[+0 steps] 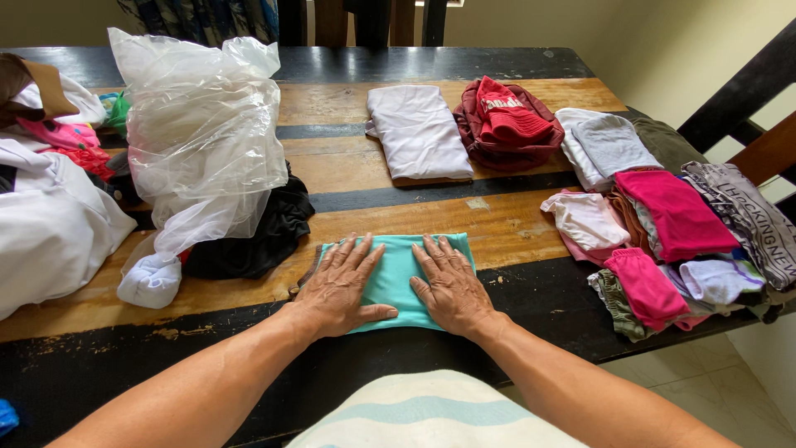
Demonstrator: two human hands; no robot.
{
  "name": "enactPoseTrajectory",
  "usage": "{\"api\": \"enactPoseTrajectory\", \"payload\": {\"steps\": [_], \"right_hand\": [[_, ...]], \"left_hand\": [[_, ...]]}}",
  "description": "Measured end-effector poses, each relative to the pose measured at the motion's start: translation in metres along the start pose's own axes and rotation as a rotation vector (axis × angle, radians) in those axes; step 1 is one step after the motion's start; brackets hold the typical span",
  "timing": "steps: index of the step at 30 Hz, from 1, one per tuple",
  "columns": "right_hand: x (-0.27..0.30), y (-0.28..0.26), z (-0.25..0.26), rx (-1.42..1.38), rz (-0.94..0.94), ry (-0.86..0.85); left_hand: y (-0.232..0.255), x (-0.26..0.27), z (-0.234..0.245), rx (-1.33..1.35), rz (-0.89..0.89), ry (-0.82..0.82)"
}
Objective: The person folds a small white garment and a teal tank top on a dark wooden table, placing them into a stack of laundry.
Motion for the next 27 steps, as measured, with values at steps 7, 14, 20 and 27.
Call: {"api": "enactPoseTrajectory", "payload": {"steps": [7, 14, 20, 27], "right_hand": [[-0.001, 0.021, -0.008, 0.115, -0.119, -0.174], [0.0, 0.032, -0.01, 0.132, -0.033, -0.155], [0.002, 0.051, -0.011, 0.115, -0.064, -0.145], [0.006, 0.061, -0.017, 0.052, -0.17, -0.144]], "left_hand": [[-0.015, 0.011, -0.005, -0.112, 0.142, -0.094], [-0.038, 0.02, -0.007, -0.102, 0.132, -0.081], [-0.044, 0.009, -0.01, -0.116, 0.083, -0.115], [-0.042, -0.021, 0.004, -0.211, -0.025, -0.192]]}}
Point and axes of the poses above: each hand's wrist, its own x-axis away from the middle knuckle, its own z-axis out of the back of the hand, y = z × x, the point moved 10 cm from there along -x, towards the middle knuckle, and after that the axes turned 7 degrees about x, right-handed, at the moved point
